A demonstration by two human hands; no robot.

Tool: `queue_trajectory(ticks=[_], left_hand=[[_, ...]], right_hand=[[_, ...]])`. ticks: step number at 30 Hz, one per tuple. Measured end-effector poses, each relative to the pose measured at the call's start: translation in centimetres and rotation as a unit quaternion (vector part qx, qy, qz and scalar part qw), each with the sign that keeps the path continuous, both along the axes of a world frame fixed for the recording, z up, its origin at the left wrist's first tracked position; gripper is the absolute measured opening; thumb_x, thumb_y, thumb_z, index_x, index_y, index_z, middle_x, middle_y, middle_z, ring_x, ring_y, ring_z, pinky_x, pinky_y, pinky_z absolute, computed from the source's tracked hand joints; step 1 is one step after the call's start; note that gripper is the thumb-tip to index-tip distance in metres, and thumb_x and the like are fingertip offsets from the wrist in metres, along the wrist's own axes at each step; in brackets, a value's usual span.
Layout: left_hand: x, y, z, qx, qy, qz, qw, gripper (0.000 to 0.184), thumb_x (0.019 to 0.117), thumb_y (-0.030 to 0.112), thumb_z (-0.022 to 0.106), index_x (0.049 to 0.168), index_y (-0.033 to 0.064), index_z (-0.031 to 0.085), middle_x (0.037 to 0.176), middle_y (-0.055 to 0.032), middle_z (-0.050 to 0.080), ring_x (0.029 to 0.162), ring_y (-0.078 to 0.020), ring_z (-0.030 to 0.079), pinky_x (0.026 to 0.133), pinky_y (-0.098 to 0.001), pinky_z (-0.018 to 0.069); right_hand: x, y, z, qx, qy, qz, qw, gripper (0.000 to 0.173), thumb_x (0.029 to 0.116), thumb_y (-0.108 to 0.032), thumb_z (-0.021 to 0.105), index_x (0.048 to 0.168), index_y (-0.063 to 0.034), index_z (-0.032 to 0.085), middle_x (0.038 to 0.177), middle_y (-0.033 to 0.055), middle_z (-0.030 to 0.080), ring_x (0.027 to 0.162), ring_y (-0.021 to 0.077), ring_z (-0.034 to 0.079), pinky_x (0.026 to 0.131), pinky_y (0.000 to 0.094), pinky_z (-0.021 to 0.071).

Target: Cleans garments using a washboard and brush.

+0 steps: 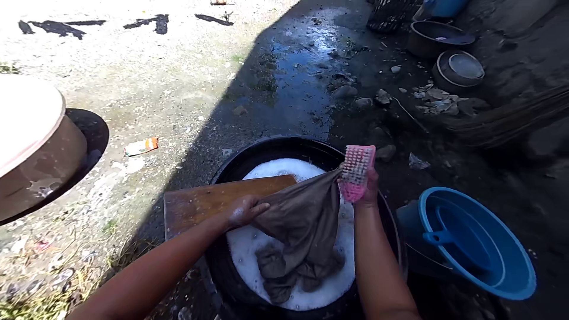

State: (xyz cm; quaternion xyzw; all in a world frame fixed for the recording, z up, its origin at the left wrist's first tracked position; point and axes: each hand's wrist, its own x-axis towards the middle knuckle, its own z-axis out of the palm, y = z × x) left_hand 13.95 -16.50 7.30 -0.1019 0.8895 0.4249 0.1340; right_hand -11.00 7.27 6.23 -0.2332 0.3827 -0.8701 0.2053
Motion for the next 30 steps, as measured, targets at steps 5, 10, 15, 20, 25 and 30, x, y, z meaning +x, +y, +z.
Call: queue_trajectory(ticks=[5, 10, 15, 20, 25, 30], left_hand=[[-0.2, 0.2, -0.1, -0.125, -0.129, 0.120, 0.976, 0.046, 0.1127, 0.031, 0.039, 0.128, -0.0076, 0.057, 0.116, -0.0321, 0.065, 0.115, -0.0467, 0.063, 0.098, -0.0616, 0.0471], [1.0, 1.1, 0.3, -0.197, -0.112, 0.141, 0.964, 0.045, 0.1122, 0.030, 0.039, 0.121, -0.0062, 0.064, 0.120, -0.0290, 0.066, 0.122, -0.0463, 0.059, 0.101, -0.0620, 0.0422], [4.9, 0.6, 0.1, -0.253, -0.083, 0.159, 0.951, 0.044, 0.1111, 0.029, 0.041, 0.114, -0.0065, 0.067, 0.115, -0.0274, 0.069, 0.119, -0.0479, 0.059, 0.094, -0.0607, 0.0441], [5.4, 0.9, 0.1, -0.289, -0.140, 0.105, 0.941, 0.046, 0.1117, 0.029, 0.036, 0.121, -0.0058, 0.065, 0.130, -0.0267, 0.060, 0.129, -0.0444, 0.053, 0.094, -0.0584, 0.0455], [5.1, 0.9, -0.2, -0.306, -0.168, 0.074, 0.934, 0.050, 0.1125, 0.033, 0.033, 0.121, -0.0056, 0.064, 0.131, -0.0262, 0.060, 0.130, -0.0455, 0.052, 0.092, -0.0590, 0.0460], [5.1, 1.4, -0.2, -0.308, -0.165, 0.080, 0.934, 0.041, 0.1100, 0.024, 0.040, 0.122, -0.0042, 0.066, 0.138, -0.0240, 0.059, 0.135, -0.0450, 0.050, 0.094, -0.0599, 0.0465]], right_hand=[[4.8, -6.5, -10.4, 0.367, 0.048, -0.227, 0.901, 0.058, 0.0973, 0.000, 0.064, 0.149, 0.0132, 0.041, 0.133, 0.0315, 0.061, 0.108, 0.0231, 0.067, 0.093, 0.0295, 0.0524], [6.2, -6.7, -11.5, 0.432, 0.144, -0.203, 0.867, 0.047, 0.0944, -0.005, 0.070, 0.137, 0.0113, 0.058, 0.138, 0.0326, 0.059, 0.130, 0.0396, 0.059, 0.113, 0.0412, 0.0431], [2.7, 0.6, -12.8, 0.589, 0.200, -0.312, 0.718, 0.042, 0.0943, -0.016, 0.073, 0.133, -0.0003, 0.067, 0.137, 0.0395, 0.055, 0.127, 0.0547, 0.054, 0.109, 0.0596, 0.0411], [6.5, -1.4, -10.5, 0.708, 0.130, -0.128, 0.682, 0.043, 0.1083, -0.009, 0.045, 0.147, 0.0086, 0.047, 0.148, 0.0326, 0.050, 0.141, 0.0444, 0.047, 0.118, 0.0533, 0.0347], [15.0, -10.0, -6.6, 0.432, 0.402, -0.123, 0.798, 0.033, 0.0875, -0.019, 0.076, 0.118, -0.0048, 0.078, 0.124, 0.0337, 0.066, 0.111, 0.0519, 0.066, 0.094, 0.0619, 0.0540], [14.0, -10.8, -3.9, 0.612, 0.324, 0.127, 0.710, 0.036, 0.1010, -0.022, 0.062, 0.133, -0.0067, 0.069, 0.153, 0.0263, 0.049, 0.132, 0.0437, 0.056, 0.110, 0.0553, 0.0444]])
